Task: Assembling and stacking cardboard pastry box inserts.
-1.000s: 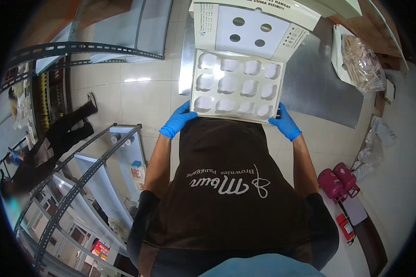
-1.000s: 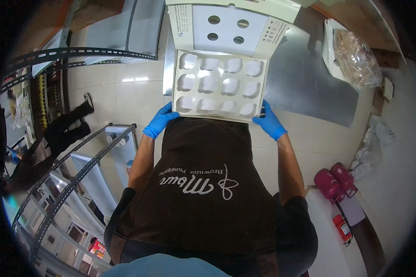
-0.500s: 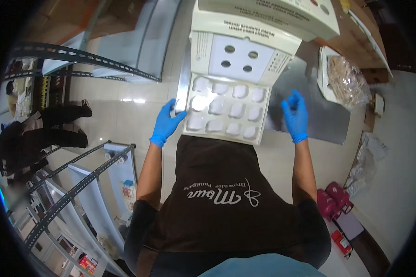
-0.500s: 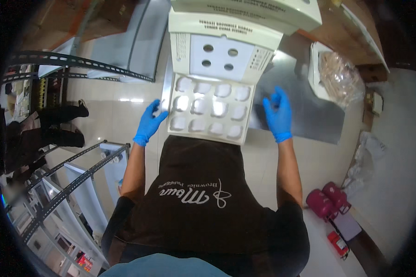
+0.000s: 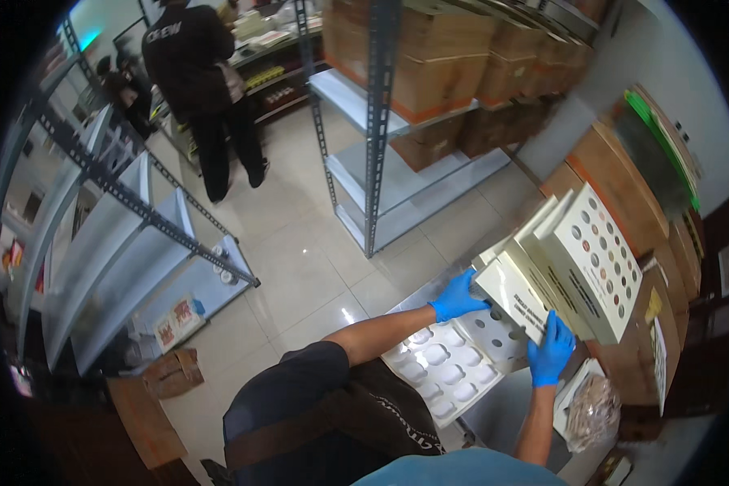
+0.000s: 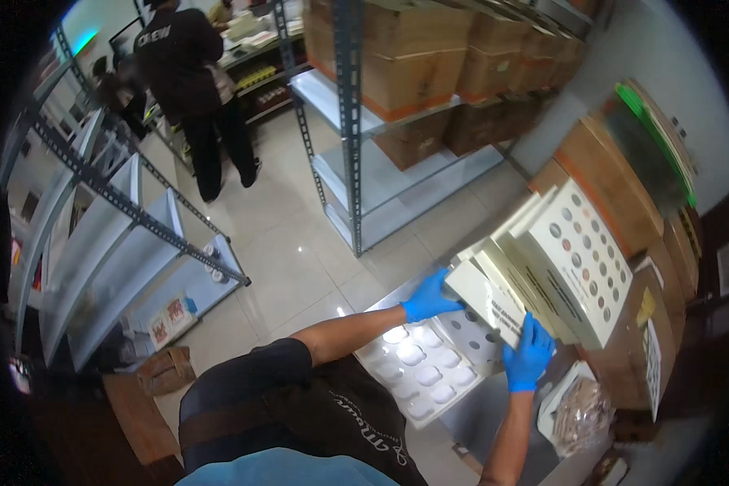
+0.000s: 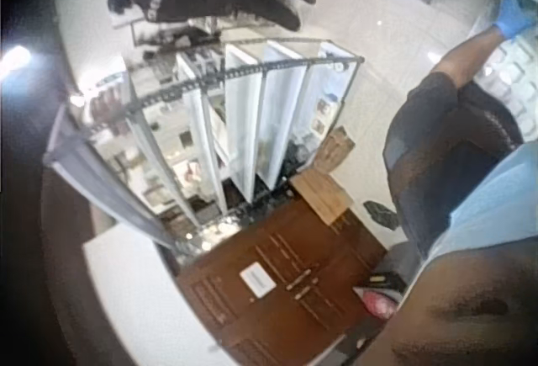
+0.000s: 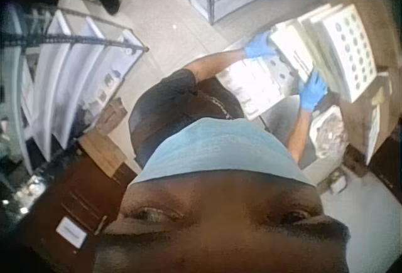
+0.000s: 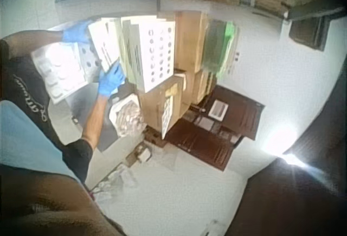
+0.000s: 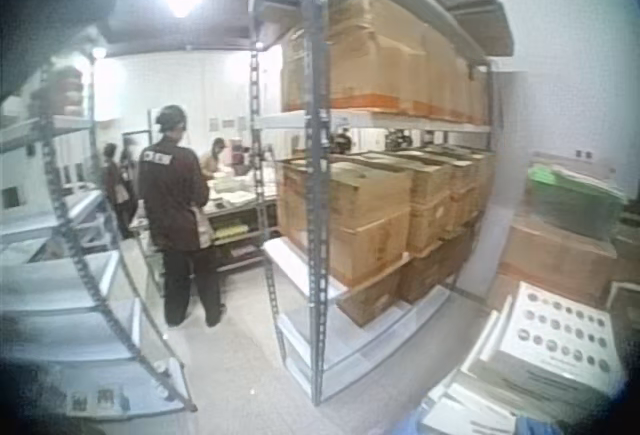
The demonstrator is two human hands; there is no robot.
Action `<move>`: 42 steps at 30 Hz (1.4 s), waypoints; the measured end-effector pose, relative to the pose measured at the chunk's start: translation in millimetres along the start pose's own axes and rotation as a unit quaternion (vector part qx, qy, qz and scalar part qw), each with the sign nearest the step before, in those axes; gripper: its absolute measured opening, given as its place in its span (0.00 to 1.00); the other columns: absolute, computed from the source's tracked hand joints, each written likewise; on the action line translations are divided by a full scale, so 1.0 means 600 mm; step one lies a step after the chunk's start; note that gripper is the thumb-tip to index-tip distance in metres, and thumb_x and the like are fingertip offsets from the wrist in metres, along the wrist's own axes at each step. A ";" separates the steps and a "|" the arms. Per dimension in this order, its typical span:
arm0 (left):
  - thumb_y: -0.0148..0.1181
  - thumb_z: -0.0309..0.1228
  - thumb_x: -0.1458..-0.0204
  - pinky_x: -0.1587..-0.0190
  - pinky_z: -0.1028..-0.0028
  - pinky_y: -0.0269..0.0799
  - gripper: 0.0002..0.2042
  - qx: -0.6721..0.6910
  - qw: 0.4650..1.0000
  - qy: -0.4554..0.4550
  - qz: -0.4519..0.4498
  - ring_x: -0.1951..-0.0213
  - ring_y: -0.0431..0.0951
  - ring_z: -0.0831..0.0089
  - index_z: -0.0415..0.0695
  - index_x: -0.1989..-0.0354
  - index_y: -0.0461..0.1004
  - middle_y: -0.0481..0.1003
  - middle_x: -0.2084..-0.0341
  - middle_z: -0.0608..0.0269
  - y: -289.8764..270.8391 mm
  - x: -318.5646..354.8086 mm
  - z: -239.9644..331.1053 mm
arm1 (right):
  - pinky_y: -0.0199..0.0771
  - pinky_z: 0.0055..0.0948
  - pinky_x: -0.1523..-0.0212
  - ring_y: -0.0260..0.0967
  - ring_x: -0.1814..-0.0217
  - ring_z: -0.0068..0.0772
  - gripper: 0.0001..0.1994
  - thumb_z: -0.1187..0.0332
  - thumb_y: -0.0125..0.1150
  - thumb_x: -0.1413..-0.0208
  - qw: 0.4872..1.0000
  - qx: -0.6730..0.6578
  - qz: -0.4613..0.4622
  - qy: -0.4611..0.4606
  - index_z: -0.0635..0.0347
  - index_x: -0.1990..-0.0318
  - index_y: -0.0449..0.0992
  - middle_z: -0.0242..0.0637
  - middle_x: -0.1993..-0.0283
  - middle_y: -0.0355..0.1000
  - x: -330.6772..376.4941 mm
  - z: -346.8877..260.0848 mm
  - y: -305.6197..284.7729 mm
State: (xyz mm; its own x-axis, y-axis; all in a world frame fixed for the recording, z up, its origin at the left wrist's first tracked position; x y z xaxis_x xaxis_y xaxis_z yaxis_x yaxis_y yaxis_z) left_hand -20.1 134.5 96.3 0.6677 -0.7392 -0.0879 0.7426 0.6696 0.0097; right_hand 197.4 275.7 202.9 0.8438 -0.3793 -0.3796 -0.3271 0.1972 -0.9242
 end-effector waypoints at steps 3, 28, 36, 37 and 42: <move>0.63 0.33 0.60 0.44 0.64 0.63 0.36 -0.038 0.998 0.025 -0.051 0.45 0.67 0.54 0.37 0.40 0.56 0.66 0.50 0.41 -0.029 0.006 0.002 | 0.62 0.43 0.46 0.64 0.46 0.49 0.30 0.65 0.65 0.58 0.998 -0.058 -0.009 -0.013 0.56 0.43 0.66 0.47 0.47 0.67 -0.006 -0.007 -0.025; 0.42 0.50 0.44 0.56 0.62 0.70 0.25 0.059 0.848 -0.457 -0.263 0.63 0.77 0.61 0.39 0.60 0.75 0.76 0.63 0.51 -0.063 -0.013 -0.120 | 0.65 0.35 0.49 0.66 0.51 0.36 0.16 0.71 0.50 0.45 0.936 -0.122 -0.123 0.307 0.74 0.51 0.68 0.48 0.50 0.68 0.347 0.046 0.111; 0.48 0.44 0.44 0.55 0.63 0.72 0.20 0.412 0.861 -0.293 -0.056 0.64 0.77 0.66 0.38 0.60 0.75 0.77 0.65 0.57 -0.019 0.050 -0.061 | 0.70 0.33 0.52 0.71 0.52 0.36 0.26 0.65 0.64 0.52 0.880 -0.365 -0.135 0.273 0.59 0.45 0.67 0.45 0.51 0.72 0.261 -0.068 0.062; 0.47 0.44 0.43 0.54 0.62 0.72 0.20 0.372 0.889 -0.265 -0.042 0.63 0.77 0.66 0.37 0.59 0.75 0.76 0.63 0.56 -0.025 0.050 -0.070 | 0.70 0.33 0.51 0.71 0.51 0.37 0.26 0.65 0.64 0.52 0.897 -0.328 -0.156 0.253 0.59 0.44 0.66 0.45 0.50 0.72 0.265 -0.069 0.061; 0.44 0.45 0.41 0.50 0.62 0.70 0.23 0.157 0.975 -0.153 -0.032 0.58 0.76 0.64 0.34 0.52 0.71 0.74 0.56 0.50 -0.055 0.042 -0.103 | 0.68 0.35 0.46 0.70 0.48 0.44 0.25 0.69 0.62 0.50 0.881 -0.301 -0.134 0.339 0.62 0.43 0.66 0.49 0.48 0.70 0.280 -0.067 0.045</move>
State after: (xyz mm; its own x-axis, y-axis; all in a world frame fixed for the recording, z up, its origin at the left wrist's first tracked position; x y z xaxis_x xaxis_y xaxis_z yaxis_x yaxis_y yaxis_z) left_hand -31.0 98.2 32.0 0.5681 -0.7977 0.2025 0.7300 0.6020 0.3234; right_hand 313.3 180.6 112.2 0.5441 -0.8323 0.1061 -0.4927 -0.4193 -0.7625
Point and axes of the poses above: each hand's wrist, its own x-axis away from the middle knuckle, its own y-axis out of the palm, z = x × y, the point moved 3 cm from there along -x, towards the middle knuckle
